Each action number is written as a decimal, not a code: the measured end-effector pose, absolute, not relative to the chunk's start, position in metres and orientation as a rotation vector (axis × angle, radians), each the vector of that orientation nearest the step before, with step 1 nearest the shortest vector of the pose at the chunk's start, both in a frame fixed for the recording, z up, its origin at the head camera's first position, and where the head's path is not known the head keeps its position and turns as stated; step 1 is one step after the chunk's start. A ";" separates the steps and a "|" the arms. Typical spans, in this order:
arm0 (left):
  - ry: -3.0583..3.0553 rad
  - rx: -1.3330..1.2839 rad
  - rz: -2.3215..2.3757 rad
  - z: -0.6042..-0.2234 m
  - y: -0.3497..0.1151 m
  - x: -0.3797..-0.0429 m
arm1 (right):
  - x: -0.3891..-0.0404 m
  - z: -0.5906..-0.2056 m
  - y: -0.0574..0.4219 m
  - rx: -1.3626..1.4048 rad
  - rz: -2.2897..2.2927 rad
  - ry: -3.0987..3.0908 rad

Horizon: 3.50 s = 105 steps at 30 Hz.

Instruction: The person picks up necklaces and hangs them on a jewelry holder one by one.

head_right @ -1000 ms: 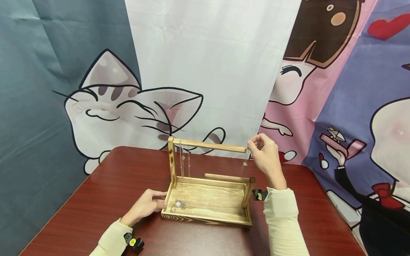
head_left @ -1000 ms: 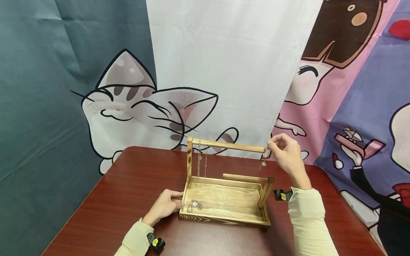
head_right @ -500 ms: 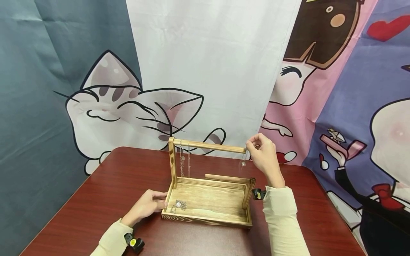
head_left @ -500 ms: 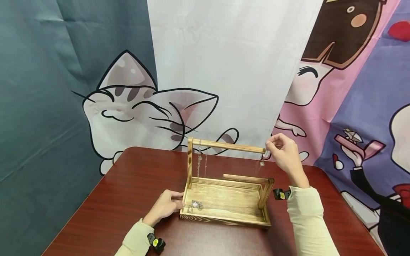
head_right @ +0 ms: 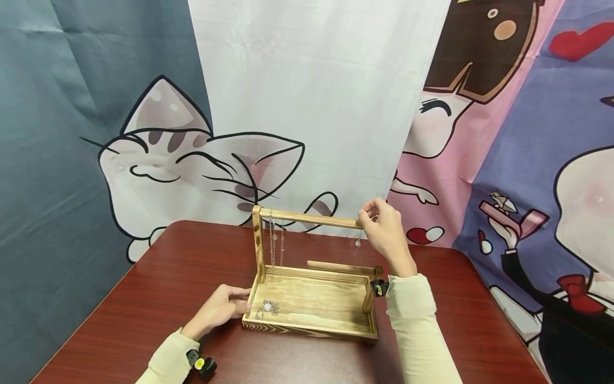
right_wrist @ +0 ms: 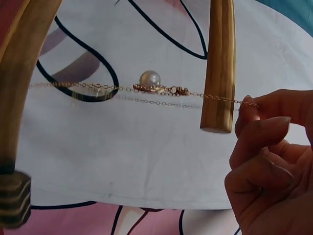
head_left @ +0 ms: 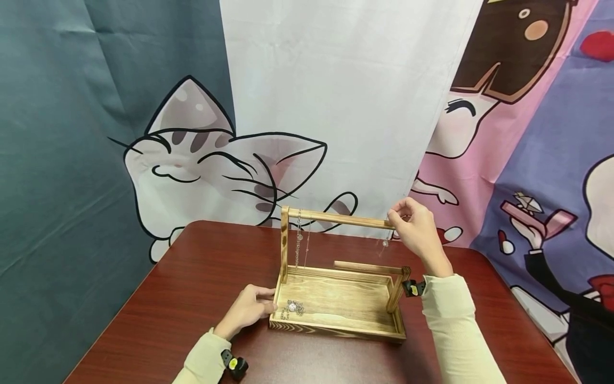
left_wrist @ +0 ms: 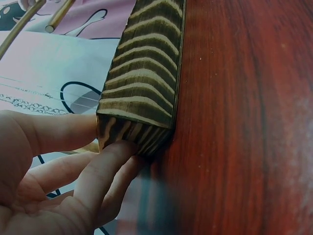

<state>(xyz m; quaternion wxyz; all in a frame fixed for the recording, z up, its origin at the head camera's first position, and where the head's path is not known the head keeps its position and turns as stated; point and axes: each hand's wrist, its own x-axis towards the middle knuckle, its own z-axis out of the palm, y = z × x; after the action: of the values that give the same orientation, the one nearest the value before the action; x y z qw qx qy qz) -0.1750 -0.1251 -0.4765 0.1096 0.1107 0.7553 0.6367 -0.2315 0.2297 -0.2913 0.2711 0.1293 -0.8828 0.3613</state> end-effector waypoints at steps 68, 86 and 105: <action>2.206 0.346 1.883 -0.444 -0.121 -0.158 | -0.228 -0.288 0.119 0.604 1.024 -2.511; 2.224 0.332 1.862 -0.470 -0.125 -0.173 | -0.217 -0.298 0.127 0.579 1.053 -2.406; 2.213 0.309 1.871 -0.452 -0.122 -0.165 | -0.182 -0.363 0.112 0.538 1.350 -2.381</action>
<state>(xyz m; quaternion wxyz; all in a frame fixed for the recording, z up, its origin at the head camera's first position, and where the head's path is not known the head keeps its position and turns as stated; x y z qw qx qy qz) -0.1645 -0.1218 -0.4516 0.1136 0.1053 0.7544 0.6379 -0.1821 0.1124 -0.3633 0.1750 0.1899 -0.8404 0.4764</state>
